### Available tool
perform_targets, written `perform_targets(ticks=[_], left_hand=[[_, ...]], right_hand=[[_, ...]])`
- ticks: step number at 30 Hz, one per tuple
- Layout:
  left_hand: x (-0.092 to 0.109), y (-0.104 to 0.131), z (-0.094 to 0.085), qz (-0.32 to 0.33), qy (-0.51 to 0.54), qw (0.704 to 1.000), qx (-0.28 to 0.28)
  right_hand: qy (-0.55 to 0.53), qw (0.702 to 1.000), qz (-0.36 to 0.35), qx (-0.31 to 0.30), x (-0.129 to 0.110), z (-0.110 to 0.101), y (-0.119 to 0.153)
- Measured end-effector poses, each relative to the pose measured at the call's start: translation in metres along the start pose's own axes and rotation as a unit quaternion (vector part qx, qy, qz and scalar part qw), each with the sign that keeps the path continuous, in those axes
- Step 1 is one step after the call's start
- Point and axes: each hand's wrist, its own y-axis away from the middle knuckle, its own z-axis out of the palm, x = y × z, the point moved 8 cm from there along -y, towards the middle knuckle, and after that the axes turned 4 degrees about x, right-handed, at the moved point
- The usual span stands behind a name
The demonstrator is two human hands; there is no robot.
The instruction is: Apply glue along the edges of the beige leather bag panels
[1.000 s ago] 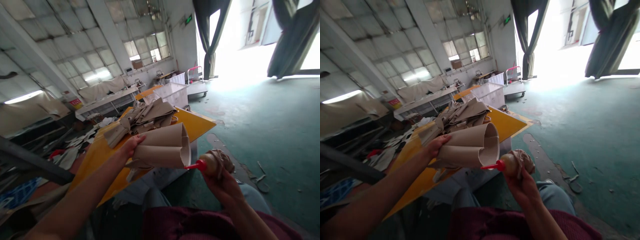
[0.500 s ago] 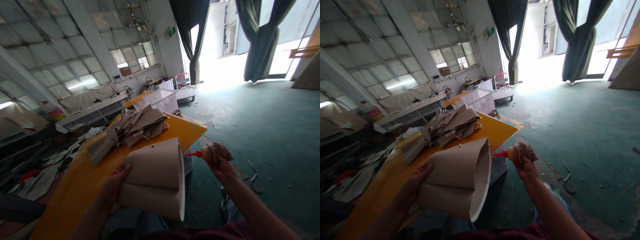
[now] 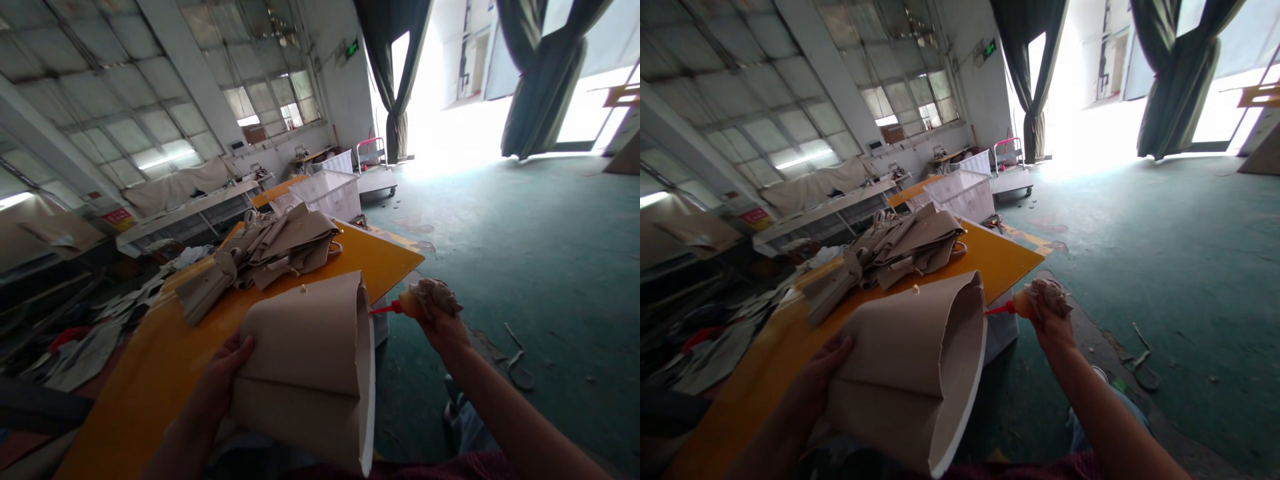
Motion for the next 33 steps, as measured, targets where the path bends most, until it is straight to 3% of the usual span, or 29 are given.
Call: perform_targets(ticks=[9,21,33], left_hand=[[-0.008,-0.002,-0.002,-0.002,0.022,1.0,-0.017],[-0.011,0.0,-0.002,0.024,0.031,0.999,-0.029],[-0.024,0.001,-0.008,0.028,0.026,0.999,-0.024]], right_hand=[[0.023,1.0,-0.004,-0.015,-0.006,-0.012,0.026],[0.06,0.998,0.036,-0.001,0.006,-0.052,0.05],[0.051,0.995,0.081,0.006,0.007,-0.077,0.091]])
